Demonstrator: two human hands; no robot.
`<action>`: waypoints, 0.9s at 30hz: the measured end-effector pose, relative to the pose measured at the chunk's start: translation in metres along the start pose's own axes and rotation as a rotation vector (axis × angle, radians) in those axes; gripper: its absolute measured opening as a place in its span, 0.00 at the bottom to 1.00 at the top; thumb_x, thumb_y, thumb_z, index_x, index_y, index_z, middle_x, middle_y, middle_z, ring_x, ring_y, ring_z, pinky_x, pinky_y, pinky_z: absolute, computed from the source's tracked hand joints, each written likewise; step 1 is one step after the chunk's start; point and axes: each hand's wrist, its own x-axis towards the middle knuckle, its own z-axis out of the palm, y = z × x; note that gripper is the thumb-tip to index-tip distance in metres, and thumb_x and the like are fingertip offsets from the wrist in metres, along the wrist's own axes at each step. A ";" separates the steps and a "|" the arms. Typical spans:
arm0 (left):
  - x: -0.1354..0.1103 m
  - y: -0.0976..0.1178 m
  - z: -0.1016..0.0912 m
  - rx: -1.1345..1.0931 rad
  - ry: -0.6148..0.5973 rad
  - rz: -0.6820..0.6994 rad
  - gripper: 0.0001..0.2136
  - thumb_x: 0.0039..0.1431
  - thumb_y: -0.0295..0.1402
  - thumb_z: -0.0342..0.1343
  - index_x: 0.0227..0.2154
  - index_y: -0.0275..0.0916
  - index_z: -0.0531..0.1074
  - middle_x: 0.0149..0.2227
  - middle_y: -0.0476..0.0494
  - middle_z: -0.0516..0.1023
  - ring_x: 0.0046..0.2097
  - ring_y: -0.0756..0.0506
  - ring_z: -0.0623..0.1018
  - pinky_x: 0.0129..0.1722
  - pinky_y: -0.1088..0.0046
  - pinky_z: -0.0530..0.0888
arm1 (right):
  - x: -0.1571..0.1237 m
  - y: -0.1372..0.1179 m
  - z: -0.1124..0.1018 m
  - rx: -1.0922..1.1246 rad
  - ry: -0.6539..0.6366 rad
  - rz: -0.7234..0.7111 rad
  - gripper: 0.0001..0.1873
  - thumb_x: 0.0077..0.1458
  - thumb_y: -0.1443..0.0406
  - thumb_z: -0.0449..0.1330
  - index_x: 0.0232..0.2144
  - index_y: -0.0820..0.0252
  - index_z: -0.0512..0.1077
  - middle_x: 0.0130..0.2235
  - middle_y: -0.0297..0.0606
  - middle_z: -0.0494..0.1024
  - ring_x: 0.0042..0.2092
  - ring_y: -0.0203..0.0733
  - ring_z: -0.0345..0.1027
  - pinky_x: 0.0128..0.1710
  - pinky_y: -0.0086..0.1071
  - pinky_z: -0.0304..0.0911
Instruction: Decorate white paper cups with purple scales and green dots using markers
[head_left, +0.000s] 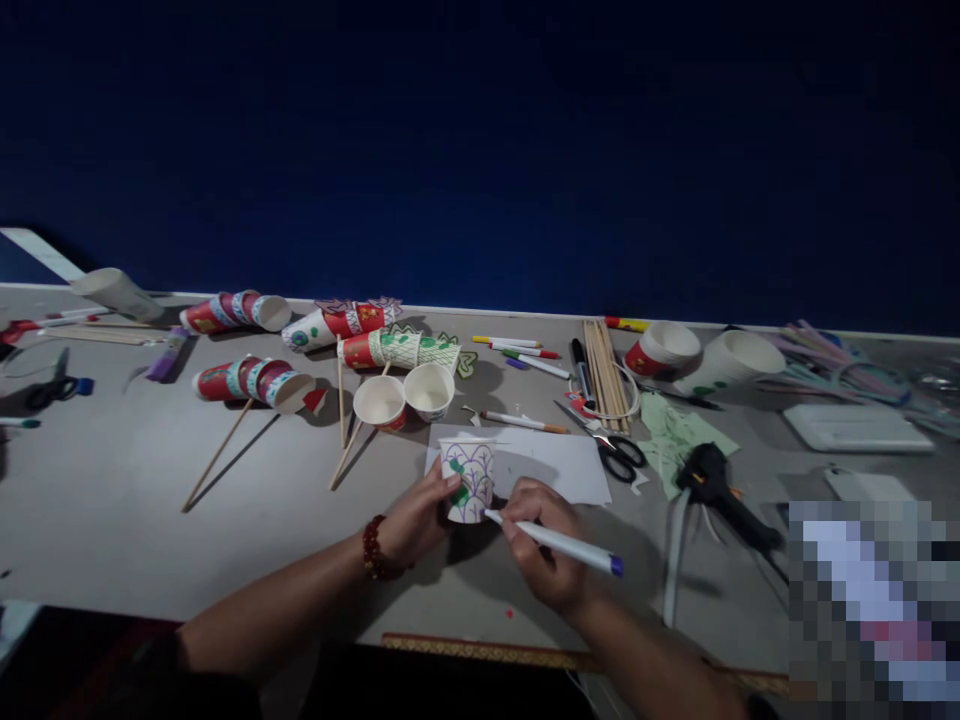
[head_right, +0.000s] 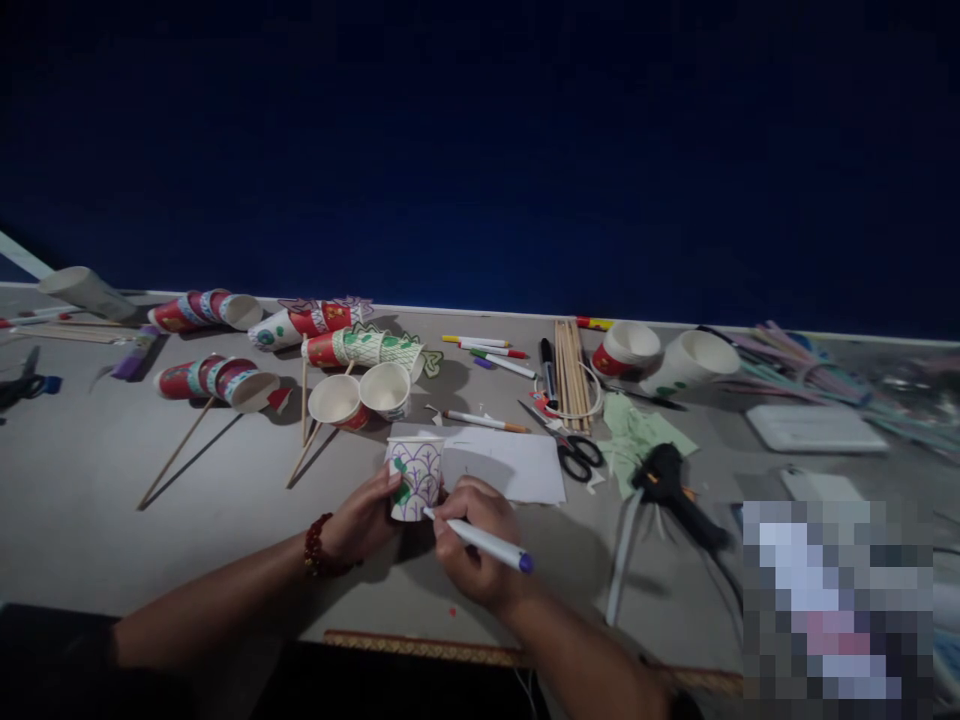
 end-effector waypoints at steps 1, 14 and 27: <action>0.000 -0.001 -0.001 -0.002 -0.001 0.005 0.31 0.52 0.39 0.72 0.58 0.41 0.71 0.47 0.39 0.82 0.49 0.37 0.81 0.54 0.59 0.74 | 0.000 0.000 0.000 -0.008 0.003 -0.001 0.08 0.57 0.72 0.56 0.31 0.53 0.68 0.25 0.31 0.71 0.28 0.41 0.67 0.28 0.33 0.61; 0.000 0.002 0.001 0.029 0.029 -0.022 0.28 0.48 0.42 0.74 0.52 0.41 0.74 0.45 0.40 0.82 0.48 0.37 0.81 0.52 0.59 0.74 | 0.003 -0.003 0.002 -0.009 -0.040 -0.011 0.09 0.56 0.73 0.56 0.30 0.53 0.68 0.25 0.31 0.71 0.27 0.40 0.66 0.28 0.33 0.62; -0.001 0.002 0.002 0.022 0.002 -0.025 0.31 0.50 0.42 0.74 0.55 0.41 0.72 0.46 0.39 0.82 0.48 0.38 0.81 0.53 0.59 0.74 | -0.002 0.002 0.000 0.049 -0.015 -0.021 0.08 0.53 0.73 0.56 0.29 0.53 0.68 0.24 0.30 0.70 0.26 0.39 0.64 0.27 0.32 0.59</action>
